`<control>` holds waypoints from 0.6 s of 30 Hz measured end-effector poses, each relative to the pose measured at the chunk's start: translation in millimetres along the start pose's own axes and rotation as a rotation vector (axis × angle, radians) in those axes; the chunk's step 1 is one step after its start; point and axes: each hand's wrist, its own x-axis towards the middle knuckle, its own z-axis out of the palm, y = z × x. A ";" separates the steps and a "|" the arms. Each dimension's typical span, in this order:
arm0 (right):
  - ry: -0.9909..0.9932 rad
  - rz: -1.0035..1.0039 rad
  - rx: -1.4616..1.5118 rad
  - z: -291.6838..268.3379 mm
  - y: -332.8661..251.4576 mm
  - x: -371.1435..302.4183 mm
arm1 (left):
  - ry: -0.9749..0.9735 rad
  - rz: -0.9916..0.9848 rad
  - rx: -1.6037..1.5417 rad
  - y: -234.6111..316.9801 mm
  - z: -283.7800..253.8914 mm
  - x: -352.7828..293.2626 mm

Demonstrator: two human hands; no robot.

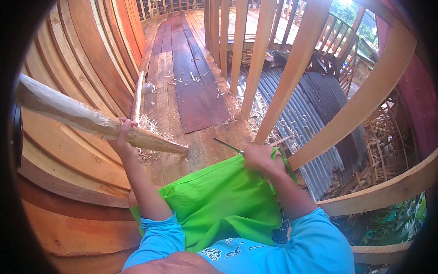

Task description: The person carves a curved wooden piece using a knife, holding the wood with the left hand and shaving off thin layers with the right hand. Wood shavings accumulate on the floor as the person continues to shape the wood.

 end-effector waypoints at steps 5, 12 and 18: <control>0.013 -0.062 0.036 -25.8 -12.1 17.1 | 0.038 0.004 0.029 2.9 13.9 -3.5; -0.088 -0.102 1.460 -123.0 -136.9 69.7 | 0.045 -0.023 0.098 -0.6 36.2 -11.8; 0.046 -0.016 1.804 -105.7 -208.2 138.8 | 0.019 0.015 0.185 -7.1 29.3 -10.6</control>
